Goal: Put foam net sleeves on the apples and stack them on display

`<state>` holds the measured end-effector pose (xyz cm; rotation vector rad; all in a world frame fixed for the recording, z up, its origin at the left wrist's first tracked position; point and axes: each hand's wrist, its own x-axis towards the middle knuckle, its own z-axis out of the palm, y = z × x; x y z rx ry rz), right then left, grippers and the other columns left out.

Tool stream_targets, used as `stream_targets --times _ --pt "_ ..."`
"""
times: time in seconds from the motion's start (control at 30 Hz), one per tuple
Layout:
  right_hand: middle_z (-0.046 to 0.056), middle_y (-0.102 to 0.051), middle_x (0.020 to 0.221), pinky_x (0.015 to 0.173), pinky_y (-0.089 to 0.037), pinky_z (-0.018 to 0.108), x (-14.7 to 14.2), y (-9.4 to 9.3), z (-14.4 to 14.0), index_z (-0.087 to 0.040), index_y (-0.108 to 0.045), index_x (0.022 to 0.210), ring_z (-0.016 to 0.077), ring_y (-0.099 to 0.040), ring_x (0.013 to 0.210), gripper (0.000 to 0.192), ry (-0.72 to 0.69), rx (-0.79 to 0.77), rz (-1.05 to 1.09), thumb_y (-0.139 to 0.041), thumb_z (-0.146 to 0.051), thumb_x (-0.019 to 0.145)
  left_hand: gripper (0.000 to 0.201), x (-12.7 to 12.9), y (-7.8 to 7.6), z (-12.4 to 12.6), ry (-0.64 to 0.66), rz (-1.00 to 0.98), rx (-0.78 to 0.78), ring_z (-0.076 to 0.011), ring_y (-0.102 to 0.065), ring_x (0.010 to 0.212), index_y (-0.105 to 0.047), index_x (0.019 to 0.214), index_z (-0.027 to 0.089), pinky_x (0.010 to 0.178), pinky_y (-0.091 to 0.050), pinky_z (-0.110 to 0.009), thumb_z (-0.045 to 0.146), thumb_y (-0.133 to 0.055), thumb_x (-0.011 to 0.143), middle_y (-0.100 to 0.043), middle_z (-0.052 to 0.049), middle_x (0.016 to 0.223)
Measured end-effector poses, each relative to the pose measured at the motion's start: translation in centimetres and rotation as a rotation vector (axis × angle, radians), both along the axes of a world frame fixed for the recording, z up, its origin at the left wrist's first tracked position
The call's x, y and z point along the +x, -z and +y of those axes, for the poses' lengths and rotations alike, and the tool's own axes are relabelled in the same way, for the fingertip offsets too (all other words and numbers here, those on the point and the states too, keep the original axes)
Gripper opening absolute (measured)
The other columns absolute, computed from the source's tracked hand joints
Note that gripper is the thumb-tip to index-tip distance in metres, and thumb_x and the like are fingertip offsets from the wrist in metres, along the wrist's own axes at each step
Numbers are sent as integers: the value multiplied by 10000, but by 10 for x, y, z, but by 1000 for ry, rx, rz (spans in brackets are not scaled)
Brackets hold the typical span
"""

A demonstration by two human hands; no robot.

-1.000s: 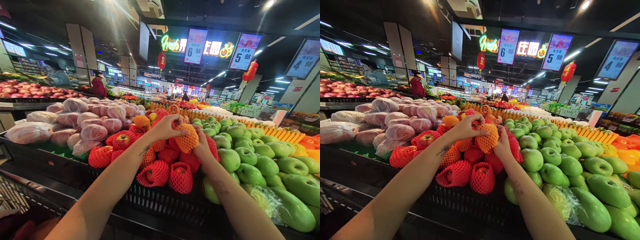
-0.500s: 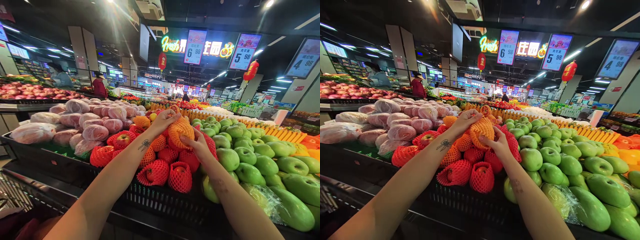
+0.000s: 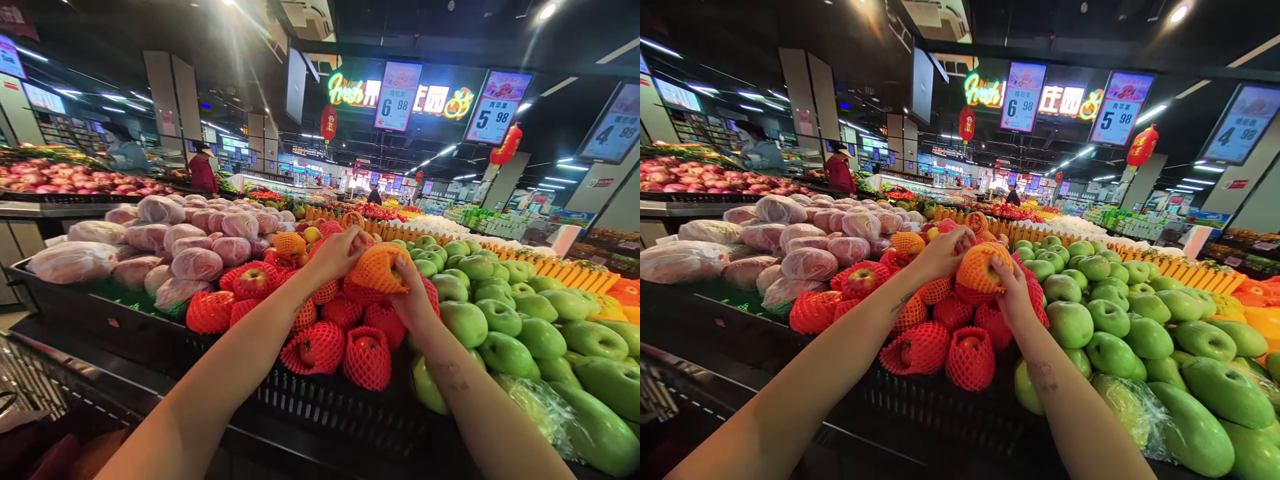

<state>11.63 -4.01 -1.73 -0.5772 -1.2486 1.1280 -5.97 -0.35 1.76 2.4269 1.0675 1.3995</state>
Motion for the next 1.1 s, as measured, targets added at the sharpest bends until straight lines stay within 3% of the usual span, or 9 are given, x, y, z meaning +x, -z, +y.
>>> stream_targets --times 0.07,0.13,0.23,0.37,0.57,0.7,0.8,1.0,1.1 --pt "72 -769 1208 910 -641 503 1 -2 0 -277 -664 1084 365 -679 1242 601 44 27 -18 -775 -703 675 439 -4 0 -3 98 40 109 -259 -663 1093 -576 1241 196 956 -537 -431 140 -574 806 -691 -110 1178" --pt "78 -755 1236 873 -650 489 3 -3 1 -296 -659 1081 368 -675 1247 652 88 39 -40 -766 -777 655 724 -4 1 -7 239 124 209 -316 -495 1420 -472 1424 219 1200 -398 -529 93 -622 726 -549 -156 1487" --pt "86 -728 1288 835 -655 472 6 -3 3 -316 -653 1079 364 -675 1248 704 151 44 -59 -733 -854 631 970 2 4 -12 373 186 239 -355 -314 1564 -318 1559 238 1306 -248 -565 155 -744 691 -392 -170 1643" --pt "92 -713 1318 821 -651 470 7 1 6 -312 -639 1109 356 -681 1232 735 145 33 -118 -689 -886 653 893 12 6 -13 299 104 181 -366 -490 1450 -415 1485 211 1247 -358 -551 404 -850 730 -524 -193 1550" --pt "89 -756 1209 742 -654 437 10 0 9 -307 -595 1094 322 -721 1132 708 47 -2 -75 -468 -929 780 732 9 0 -13 175 54 130 -339 -659 1252 -528 1320 243 1106 -487 -510 404 -875 697 -678 -116 1386" --pt "-16 -754 1020 705 -655 365 12 1 15 -315 -568 977 224 -742 909 422 78 -48 56 -735 -642 769 696 8 0 -12 194 6 109 -337 -670 1237 -526 1297 229 1076 -506 -491 375 -859 704 -691 -121 1354" --pt "-69 -706 871 690 -652 355 11 4 18 -308 -561 882 186 -704 745 360 134 -92 125 -827 -447 684 711 11 3 -11 233 -11 81 -347 -649 1271 -524 1296 217 1100 -495 -495 379 -867 695 -680 -136 1374" --pt "-60 -644 732 548 -536 303 13 7 21 -300 -513 835 178 -608 616 347 341 -11 29 -770 -505 724 859 16 7 -14 327 32 58 -347 -607 1332 -462 1360 227 1130 -479 -491 401 -912 648 -616 -156 1446" --pt "-75 -597 689 540 -495 280 16 7 23 -281 -493 829 155 -560 592 381 385 74 -53 -774 -517 726 767 19 8 -17 335 65 79 -326 -654 1249 -489 1305 230 1074 -514 -472 375 -887 665 -651 -135 1371"
